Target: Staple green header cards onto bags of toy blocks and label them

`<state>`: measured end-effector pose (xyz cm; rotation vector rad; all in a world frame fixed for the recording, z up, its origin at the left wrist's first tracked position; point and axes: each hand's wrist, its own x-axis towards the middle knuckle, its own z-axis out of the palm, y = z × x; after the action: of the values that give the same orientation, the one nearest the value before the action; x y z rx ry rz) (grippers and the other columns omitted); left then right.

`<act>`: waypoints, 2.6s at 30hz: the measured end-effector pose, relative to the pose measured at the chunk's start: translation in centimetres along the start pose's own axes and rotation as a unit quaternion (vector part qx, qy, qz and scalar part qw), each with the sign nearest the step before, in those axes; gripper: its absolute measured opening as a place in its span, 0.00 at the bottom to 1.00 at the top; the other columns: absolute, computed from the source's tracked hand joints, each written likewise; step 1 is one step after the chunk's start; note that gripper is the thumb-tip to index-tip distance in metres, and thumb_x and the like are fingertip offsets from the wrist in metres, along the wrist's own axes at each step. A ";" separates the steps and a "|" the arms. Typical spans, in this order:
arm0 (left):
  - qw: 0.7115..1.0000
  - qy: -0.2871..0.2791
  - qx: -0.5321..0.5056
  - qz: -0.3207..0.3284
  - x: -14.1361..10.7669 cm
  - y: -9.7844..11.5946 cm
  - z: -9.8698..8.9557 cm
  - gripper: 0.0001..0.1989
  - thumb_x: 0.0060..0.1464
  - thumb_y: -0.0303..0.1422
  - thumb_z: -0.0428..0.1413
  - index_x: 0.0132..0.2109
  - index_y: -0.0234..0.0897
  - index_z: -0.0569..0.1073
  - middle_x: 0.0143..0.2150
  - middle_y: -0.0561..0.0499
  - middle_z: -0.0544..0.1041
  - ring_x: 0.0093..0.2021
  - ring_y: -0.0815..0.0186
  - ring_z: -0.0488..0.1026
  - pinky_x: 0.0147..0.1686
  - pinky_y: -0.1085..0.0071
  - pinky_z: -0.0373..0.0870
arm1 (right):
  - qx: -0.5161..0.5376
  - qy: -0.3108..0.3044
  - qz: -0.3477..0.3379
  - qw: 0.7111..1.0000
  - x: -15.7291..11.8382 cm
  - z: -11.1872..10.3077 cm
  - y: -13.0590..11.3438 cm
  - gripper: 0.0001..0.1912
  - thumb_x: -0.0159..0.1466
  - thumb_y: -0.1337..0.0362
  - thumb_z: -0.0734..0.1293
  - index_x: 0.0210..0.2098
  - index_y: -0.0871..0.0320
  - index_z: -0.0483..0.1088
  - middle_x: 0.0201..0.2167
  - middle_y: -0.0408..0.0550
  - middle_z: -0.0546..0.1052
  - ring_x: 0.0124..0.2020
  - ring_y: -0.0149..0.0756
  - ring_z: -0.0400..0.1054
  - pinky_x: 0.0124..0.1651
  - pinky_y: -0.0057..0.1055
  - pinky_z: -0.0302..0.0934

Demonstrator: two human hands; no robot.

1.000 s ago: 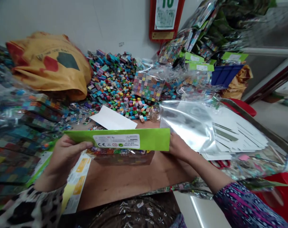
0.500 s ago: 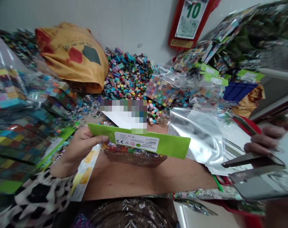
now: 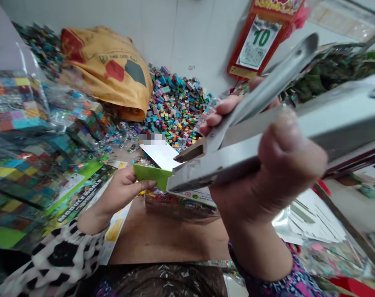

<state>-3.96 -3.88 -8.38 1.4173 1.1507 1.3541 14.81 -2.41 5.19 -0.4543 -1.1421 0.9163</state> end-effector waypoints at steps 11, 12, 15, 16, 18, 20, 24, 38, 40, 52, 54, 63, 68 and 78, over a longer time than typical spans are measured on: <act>0.997 0.000 0.070 0.040 -0.3 0.4 0.4 0.06 0.50 0.33 0.61 0.36 0.38 0.76 0.32 0.54 0.81 0.33 0.65 0.75 0.34 0.69 0.67 | -0.019 -0.066 0.080 0.994 -1.5 2.3 3.0 0.19 0.44 0.64 0.73 0.37 0.51 0.74 0.31 0.43 0.73 0.30 0.35 0.66 0.34 0.35 0.65; 0.996 -0.006 0.071 0.049 -0.4 0.4 0.4 0.05 0.51 0.32 0.60 0.37 0.38 0.76 0.31 0.54 0.80 0.32 0.65 0.75 0.33 0.70 0.67 | -0.026 -0.073 0.078 0.994 -1.6 2.2 3.2 0.20 0.44 0.64 0.73 0.39 0.52 0.74 0.31 0.43 0.73 0.30 0.35 0.66 0.34 0.35 0.65; 0.995 -0.025 0.063 0.074 -0.5 0.4 0.3 0.04 0.53 0.30 0.58 0.39 0.38 0.75 0.32 0.54 0.80 0.33 0.66 0.75 0.33 0.70 0.67 | -0.045 -0.106 0.080 0.990 -1.8 2.0 3.8 0.25 0.45 0.64 0.74 0.45 0.51 0.74 0.32 0.43 0.73 0.32 0.37 0.67 0.37 0.37 0.65; 0.993 -0.026 0.065 0.090 -0.5 0.5 0.2 0.04 0.55 0.29 0.58 0.39 0.38 0.75 0.33 0.54 0.79 0.34 0.66 0.75 0.34 0.70 0.67 | -0.050 -0.117 0.077 0.989 -1.9 1.9 4.0 0.26 0.46 0.63 0.75 0.46 0.51 0.74 0.33 0.42 0.73 0.33 0.37 0.67 0.38 0.37 0.65; 0.987 -0.025 0.084 0.133 -0.6 0.7 0.1 0.04 0.56 0.28 0.55 0.38 0.37 0.75 0.36 0.52 0.78 0.38 0.65 0.74 0.39 0.69 0.68 | -0.068 -0.135 0.065 0.986 -1.9 1.6 4.3 0.27 0.47 0.63 0.75 0.47 0.49 0.73 0.34 0.42 0.73 0.34 0.38 0.67 0.40 0.38 0.64; 0.979 -0.030 0.114 0.164 -0.6 0.9 -0.1 0.05 0.58 0.27 0.54 0.38 0.38 0.74 0.37 0.51 0.76 0.40 0.65 0.73 0.41 0.67 0.67 | -0.097 -0.146 0.049 0.983 -2.0 1.3 4.5 0.27 0.49 0.62 0.75 0.49 0.48 0.72 0.34 0.41 0.73 0.35 0.38 0.66 0.39 0.38 0.63; 0.978 -0.039 0.154 0.134 -0.6 0.8 -0.6 0.03 0.57 0.29 0.54 0.37 0.38 0.72 0.36 0.51 0.74 0.38 0.64 0.70 0.40 0.67 0.66 | -0.168 -0.161 0.019 0.972 -2.1 1.0 4.5 0.17 0.53 0.60 0.74 0.42 0.47 0.72 0.34 0.41 0.74 0.36 0.39 0.67 0.40 0.38 0.62; 0.994 -0.089 0.010 0.055 0.0 1.9 -0.4 0.19 0.39 0.37 0.72 0.40 0.38 0.81 0.40 0.50 0.80 0.43 0.58 0.75 0.48 0.63 0.69 | -0.230 -0.130 0.001 0.964 -2.3 2.2 4.3 0.17 0.51 0.62 0.72 0.38 0.49 0.65 0.33 0.42 0.73 0.35 0.39 0.69 0.37 0.40 0.67; 0.996 -0.079 0.014 0.035 0.1 2.1 -0.3 0.18 0.37 0.36 0.72 0.38 0.37 0.80 0.37 0.50 0.81 0.41 0.58 0.75 0.48 0.61 0.69 | -0.224 -0.119 -0.003 0.967 -2.4 2.4 4.4 0.16 0.50 0.62 0.71 0.36 0.49 0.63 0.32 0.43 0.72 0.34 0.39 0.68 0.37 0.41 0.67; 0.998 -0.055 -0.034 0.029 0.0 1.6 0.5 0.14 0.38 0.36 0.71 0.33 0.37 0.81 0.31 0.53 0.82 0.32 0.61 0.76 0.60 0.48 0.65 | -0.232 -0.102 -0.016 0.967 -1.5 2.0 5.2 0.16 0.50 0.61 0.68 0.36 0.49 0.61 0.29 0.41 0.70 0.30 0.37 0.65 0.39 0.44 0.67; 0.998 -0.052 -0.015 0.038 0.1 1.7 0.4 0.13 0.38 0.37 0.71 0.32 0.38 0.81 0.32 0.52 0.83 0.32 0.60 0.76 0.60 0.49 0.66 | -0.238 -0.098 -0.018 0.966 -1.5 1.9 5.1 0.16 0.50 0.61 0.68 0.35 0.49 0.60 0.29 0.40 0.70 0.29 0.36 0.65 0.40 0.44 0.66; 0.983 -0.139 0.062 0.101 0.9 1.6 -1.5 0.23 0.57 0.55 0.56 0.37 0.42 0.84 0.37 0.48 0.84 0.46 0.53 0.79 0.55 0.56 0.71 | -0.185 -0.168 0.065 0.966 -1.9 1.0 4.3 0.12 0.47 0.60 0.72 0.29 0.53 0.67 0.30 0.43 0.73 0.33 0.37 0.69 0.37 0.40 0.68; 0.990 -0.102 0.052 0.085 0.8 1.0 -1.3 0.24 0.61 0.51 0.54 0.54 0.42 0.80 0.53 0.46 0.81 0.57 0.52 0.75 0.57 0.59 0.71 | -0.034 -0.160 0.087 0.983 -1.7 0.4 3.7 0.18 0.48 0.61 0.75 0.36 0.51 0.69 0.33 0.41 0.74 0.36 0.38 0.72 0.41 0.40 0.72; 0.969 -0.027 0.210 0.130 1.3 4.0 -1.3 0.22 0.53 0.46 0.63 0.54 0.46 0.79 0.48 0.49 0.83 0.49 0.54 0.78 0.62 0.51 0.63 | -0.036 -0.029 0.033 0.998 2.5 -4.3 -2.3 0.10 0.50 0.63 0.71 0.34 0.51 0.77 0.37 0.46 0.72 0.36 0.40 0.68 0.36 0.38 0.69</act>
<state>-4.99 -3.54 -4.09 1.9543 1.3009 1.2838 19.92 -1.13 6.59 -0.5307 -1.2225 0.9534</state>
